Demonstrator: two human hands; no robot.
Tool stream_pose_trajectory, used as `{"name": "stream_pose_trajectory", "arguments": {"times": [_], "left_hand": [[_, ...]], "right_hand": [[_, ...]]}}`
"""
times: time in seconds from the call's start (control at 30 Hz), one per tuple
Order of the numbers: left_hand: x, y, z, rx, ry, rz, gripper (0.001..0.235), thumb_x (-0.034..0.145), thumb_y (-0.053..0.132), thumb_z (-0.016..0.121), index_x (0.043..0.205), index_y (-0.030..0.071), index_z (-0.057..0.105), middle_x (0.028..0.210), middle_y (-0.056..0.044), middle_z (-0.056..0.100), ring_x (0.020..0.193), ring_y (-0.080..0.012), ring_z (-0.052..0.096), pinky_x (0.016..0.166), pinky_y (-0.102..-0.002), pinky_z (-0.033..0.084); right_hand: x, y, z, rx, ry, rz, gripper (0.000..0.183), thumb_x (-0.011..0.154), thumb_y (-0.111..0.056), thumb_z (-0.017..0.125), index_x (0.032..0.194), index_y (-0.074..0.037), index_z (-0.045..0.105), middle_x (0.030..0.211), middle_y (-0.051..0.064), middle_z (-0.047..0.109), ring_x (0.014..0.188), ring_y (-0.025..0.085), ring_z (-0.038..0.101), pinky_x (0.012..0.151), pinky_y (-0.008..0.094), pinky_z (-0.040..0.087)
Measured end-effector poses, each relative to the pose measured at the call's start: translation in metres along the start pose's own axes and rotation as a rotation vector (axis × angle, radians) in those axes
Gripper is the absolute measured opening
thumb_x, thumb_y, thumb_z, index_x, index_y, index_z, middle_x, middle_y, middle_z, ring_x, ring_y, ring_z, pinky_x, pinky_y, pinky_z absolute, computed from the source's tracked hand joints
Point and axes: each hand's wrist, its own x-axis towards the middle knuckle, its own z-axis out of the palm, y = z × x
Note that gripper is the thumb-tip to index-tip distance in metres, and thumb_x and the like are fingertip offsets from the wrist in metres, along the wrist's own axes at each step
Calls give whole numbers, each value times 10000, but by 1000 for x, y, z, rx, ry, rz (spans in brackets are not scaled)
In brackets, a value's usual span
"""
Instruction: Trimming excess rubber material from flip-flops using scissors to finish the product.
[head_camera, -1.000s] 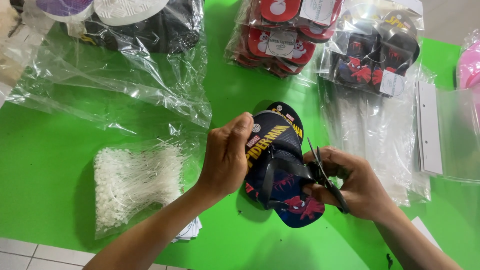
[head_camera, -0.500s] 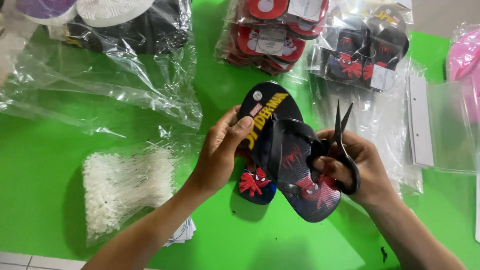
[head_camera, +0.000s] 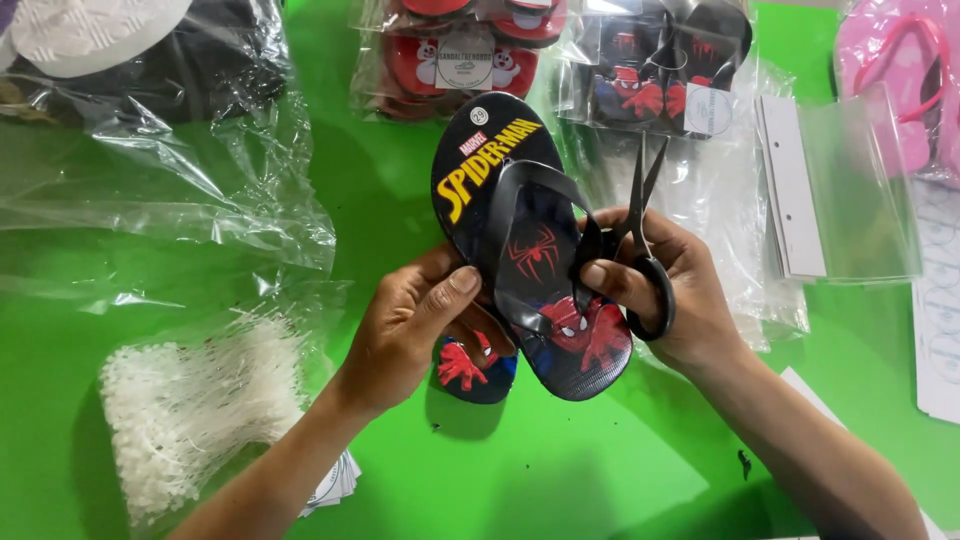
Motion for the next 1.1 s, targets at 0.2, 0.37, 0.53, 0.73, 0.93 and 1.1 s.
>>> {"name": "stream_pose_trajectory", "arguments": {"times": [0.2,0.37,0.53,0.73,0.93,1.1], "left_hand": [[1,-9,-5,-7,-12,18,348,1011,216,575,1150,-96,643,824,-241,733,692,-256,740,529,-353,655],[4,-1,-3,1,-65,55,378,940,208,674,1157,-96,615,858,-235,728,729,-255,744,546,-342,657],[2,-7,-7,5,-94,54,431,887,187,749,1172,-94,590,883,-217,728,741,-231,745,564,-316,650],[2,-5,-6,49,-82,45,363,893,155,756,1109,-86,590,855,-211,728,729,-231,756,565,-297,643],[4,-13,-8,60,-72,65,331,937,159,709,1129,-84,592,863,-218,728,742,-245,762,576,-316,652],[4,-11,-9,58,-65,68,316,943,158,703,1123,-80,598,852,-212,722,738,-246,761,574,-319,653]], "right_hand": [[-1,3,0,1,12,16,448,745,6,833,1162,40,673,794,157,703,716,157,681,675,278,588],[-1,1,2,-2,3,4,439,755,3,832,1164,32,673,801,149,708,738,154,689,704,280,589],[-2,7,-5,-6,-7,-1,439,767,14,823,1177,25,666,830,151,710,777,162,695,746,292,589],[-2,5,-2,-3,-4,-6,456,753,20,832,1176,23,662,833,161,715,778,177,713,747,305,600],[-4,-4,4,-6,-13,-1,452,757,16,828,1174,25,652,828,165,705,778,192,723,745,312,600],[-3,-3,3,-25,-24,7,454,762,-2,827,1179,36,653,804,161,696,773,193,724,745,310,602]]}}
